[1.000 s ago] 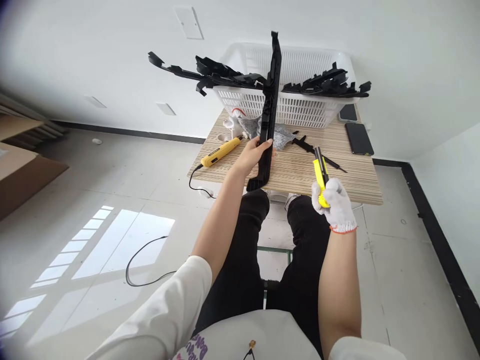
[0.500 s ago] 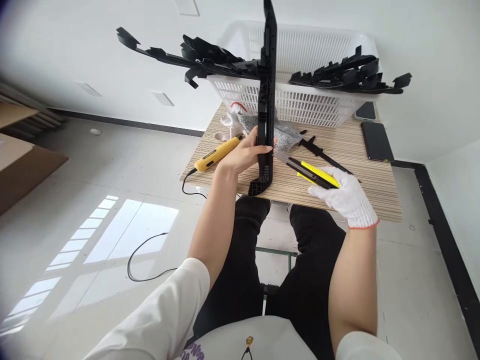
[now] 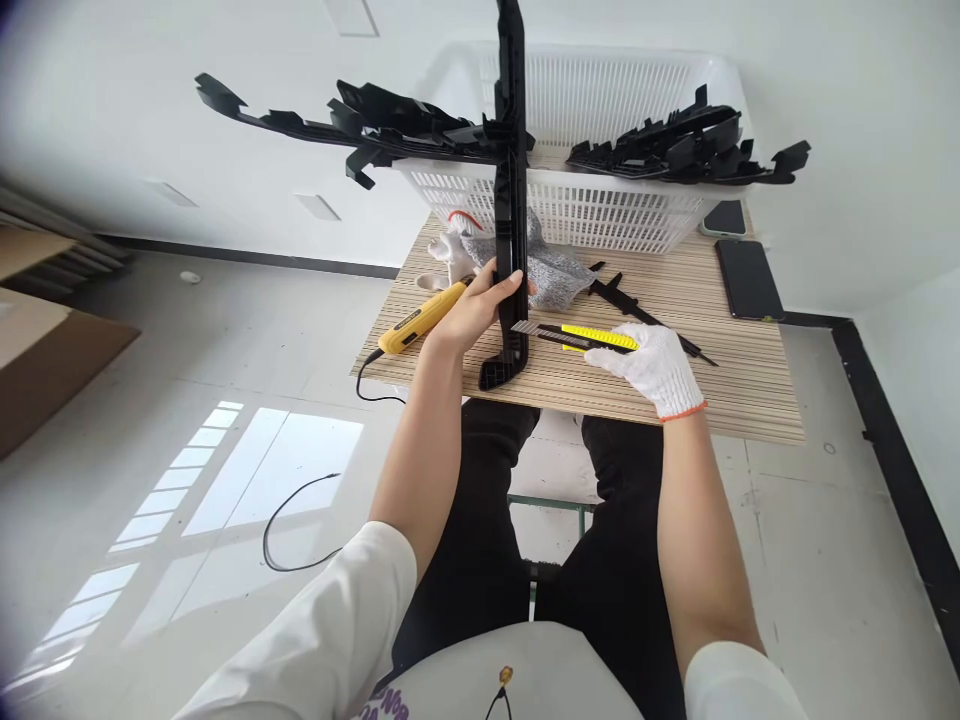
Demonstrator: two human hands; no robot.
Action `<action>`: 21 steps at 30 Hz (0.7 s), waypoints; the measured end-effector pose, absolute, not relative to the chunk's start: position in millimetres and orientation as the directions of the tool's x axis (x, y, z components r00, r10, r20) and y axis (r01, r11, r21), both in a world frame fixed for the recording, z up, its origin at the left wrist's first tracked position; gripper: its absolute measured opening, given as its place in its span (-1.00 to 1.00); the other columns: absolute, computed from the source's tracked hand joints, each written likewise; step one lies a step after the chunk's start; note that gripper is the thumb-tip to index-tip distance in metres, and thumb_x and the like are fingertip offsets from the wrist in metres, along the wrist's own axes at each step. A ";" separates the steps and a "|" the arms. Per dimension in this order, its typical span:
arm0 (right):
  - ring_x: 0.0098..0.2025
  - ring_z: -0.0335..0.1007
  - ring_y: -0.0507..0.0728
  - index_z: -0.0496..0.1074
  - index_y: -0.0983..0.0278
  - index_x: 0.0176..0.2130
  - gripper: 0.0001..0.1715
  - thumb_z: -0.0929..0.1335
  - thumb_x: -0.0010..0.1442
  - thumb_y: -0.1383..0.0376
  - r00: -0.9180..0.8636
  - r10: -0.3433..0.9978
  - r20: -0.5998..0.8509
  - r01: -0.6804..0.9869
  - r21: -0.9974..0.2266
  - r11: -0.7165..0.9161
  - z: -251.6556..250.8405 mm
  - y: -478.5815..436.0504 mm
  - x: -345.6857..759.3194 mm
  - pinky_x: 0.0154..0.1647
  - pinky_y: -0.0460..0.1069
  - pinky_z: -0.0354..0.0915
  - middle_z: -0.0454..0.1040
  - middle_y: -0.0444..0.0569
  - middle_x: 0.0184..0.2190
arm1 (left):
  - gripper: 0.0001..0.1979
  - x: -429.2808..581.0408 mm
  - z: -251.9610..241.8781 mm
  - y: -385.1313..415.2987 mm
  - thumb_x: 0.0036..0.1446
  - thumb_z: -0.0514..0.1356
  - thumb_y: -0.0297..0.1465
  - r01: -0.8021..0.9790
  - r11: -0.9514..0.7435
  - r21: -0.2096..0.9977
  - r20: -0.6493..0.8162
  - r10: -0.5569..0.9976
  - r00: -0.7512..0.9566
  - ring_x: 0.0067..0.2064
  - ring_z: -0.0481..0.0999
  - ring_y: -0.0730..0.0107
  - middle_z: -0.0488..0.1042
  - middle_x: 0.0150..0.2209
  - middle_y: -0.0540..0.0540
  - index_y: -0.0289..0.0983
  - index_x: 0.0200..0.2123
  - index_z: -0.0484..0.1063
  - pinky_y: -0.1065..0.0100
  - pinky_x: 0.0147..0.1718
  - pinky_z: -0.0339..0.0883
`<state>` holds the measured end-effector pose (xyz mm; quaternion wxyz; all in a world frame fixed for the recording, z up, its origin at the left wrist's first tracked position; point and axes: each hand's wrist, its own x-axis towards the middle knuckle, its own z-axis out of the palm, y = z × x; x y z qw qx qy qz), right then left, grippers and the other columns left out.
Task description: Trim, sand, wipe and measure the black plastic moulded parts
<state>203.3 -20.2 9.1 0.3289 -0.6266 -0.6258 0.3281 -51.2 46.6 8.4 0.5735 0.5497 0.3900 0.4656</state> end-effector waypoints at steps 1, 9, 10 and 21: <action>-0.56 0.32 0.04 0.58 0.24 -0.30 -0.57 0.53 -0.05 -0.02 0.006 1.000 0.003 0.566 -0.825 -0.001 9.2 -20.3 203.3 -0.53 -0.03 0.28 0.45 -0.11 -0.59 | -0.79 -52.1 8.8 45.5 0.25 0.21 -0.19 -0.111 -0.044 0.993 0.072 0.961 0.268 -0.02 0.46 0.23 0.46 -0.22 -0.06 -0.20 -0.20 0.37 0.19 0.04 0.31; -0.55 0.31 0.05 0.58 0.24 -0.31 -0.56 0.53 -0.06 -0.03 -0.010 1.000 -0.017 0.520 -0.854 -0.009 7.1 -26.4 201.9 -0.54 -0.03 0.27 0.47 -0.10 -0.56 | -0.91 -50.5 15.2 34.0 0.19 0.18 -0.44 0.009 -0.110 0.994 0.106 0.973 0.204 0.04 0.36 0.25 0.36 -0.23 0.00 -0.22 -0.21 0.36 0.23 0.10 0.21; -0.55 0.30 0.04 0.58 0.24 -0.32 -0.56 0.53 -0.06 -0.02 -0.031 0.999 -0.028 0.527 -0.850 -0.007 7.3 -27.8 202.5 -0.54 -0.03 0.27 0.46 -0.10 -0.57 | -0.93 -49.9 15.9 32.0 0.18 0.18 -0.44 0.018 -0.114 0.993 0.109 0.975 0.194 0.03 0.36 0.24 0.37 -0.25 0.00 -0.22 -0.23 0.37 0.24 0.09 0.22; -0.56 0.28 0.05 0.53 0.26 -0.43 -0.60 0.51 -0.04 -0.02 -0.005 1.000 -0.016 0.608 -0.794 -0.010 16.4 -55.0 197.0 -0.55 -0.03 0.17 0.41 -0.11 -0.62 | -0.80 -61.5 5.6 0.5 0.16 0.26 -0.25 -0.107 -0.020 0.994 0.037 0.986 0.164 -0.05 0.51 0.23 0.54 -0.23 -0.06 -0.23 -0.20 0.44 0.26 -0.01 0.35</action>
